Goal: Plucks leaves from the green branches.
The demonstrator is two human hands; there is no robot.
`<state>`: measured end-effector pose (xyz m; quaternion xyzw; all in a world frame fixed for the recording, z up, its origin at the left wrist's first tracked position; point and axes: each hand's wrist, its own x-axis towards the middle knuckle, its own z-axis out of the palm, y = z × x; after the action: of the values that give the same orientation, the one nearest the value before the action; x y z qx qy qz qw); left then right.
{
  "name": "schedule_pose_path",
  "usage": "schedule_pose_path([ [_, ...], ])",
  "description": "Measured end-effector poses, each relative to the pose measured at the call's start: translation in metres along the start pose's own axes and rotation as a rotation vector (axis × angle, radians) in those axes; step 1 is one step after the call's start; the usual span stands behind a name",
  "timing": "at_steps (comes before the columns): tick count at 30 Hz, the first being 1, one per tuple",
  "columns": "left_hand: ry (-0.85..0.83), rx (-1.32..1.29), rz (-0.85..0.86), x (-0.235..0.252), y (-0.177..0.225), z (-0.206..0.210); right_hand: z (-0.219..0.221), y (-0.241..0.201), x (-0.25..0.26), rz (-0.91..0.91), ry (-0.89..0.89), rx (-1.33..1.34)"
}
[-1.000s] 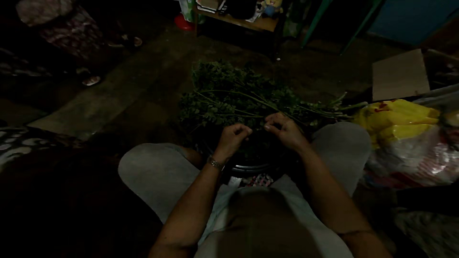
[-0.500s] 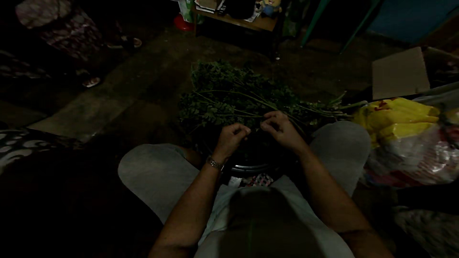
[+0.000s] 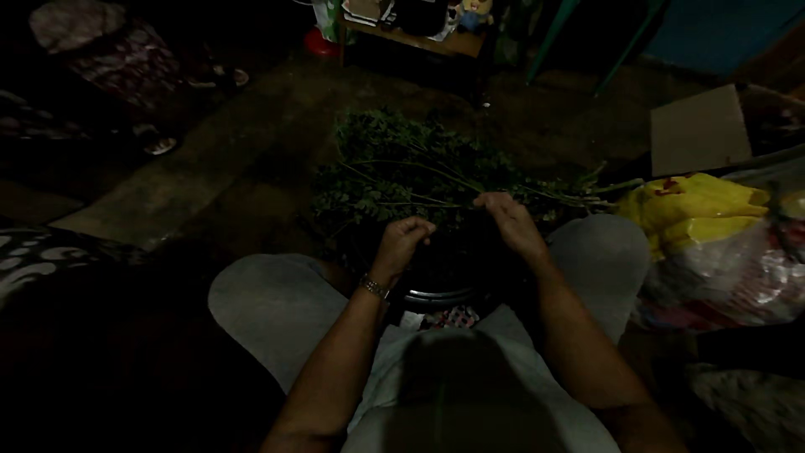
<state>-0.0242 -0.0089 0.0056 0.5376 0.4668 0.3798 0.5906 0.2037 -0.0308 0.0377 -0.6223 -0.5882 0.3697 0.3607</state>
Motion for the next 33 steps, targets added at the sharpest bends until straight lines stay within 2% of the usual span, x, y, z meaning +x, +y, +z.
schedule_pose_path([
  [4,0.016,-0.068,-0.014,0.0,0.001,0.0,0.0,-0.005,-0.001,-0.004,-0.172,0.013],
  [9,0.013,-0.076,-0.015,0.0,-0.001,0.0,0.014,-0.001,-0.001,-0.049,-0.055,0.042],
  [14,0.03,-0.1,-0.04,0.001,-0.002,0.0,0.012,-0.002,-0.001,0.026,0.031,0.016],
  [22,0.042,-0.167,-0.056,0.002,-0.003,-0.002,0.006,-0.007,-0.002,0.057,-0.107,0.022],
  [26,0.035,-0.173,-0.063,0.001,-0.002,-0.001,0.01,-0.007,-0.001,0.053,-0.063,-0.018],
  [30,0.031,-0.191,-0.067,0.0,-0.001,-0.001,0.009,-0.002,0.001,0.042,0.059,-0.048],
  [33,0.029,-0.21,-0.066,0.002,-0.002,-0.002,0.009,-0.002,-0.001,0.008,0.038,0.014],
])
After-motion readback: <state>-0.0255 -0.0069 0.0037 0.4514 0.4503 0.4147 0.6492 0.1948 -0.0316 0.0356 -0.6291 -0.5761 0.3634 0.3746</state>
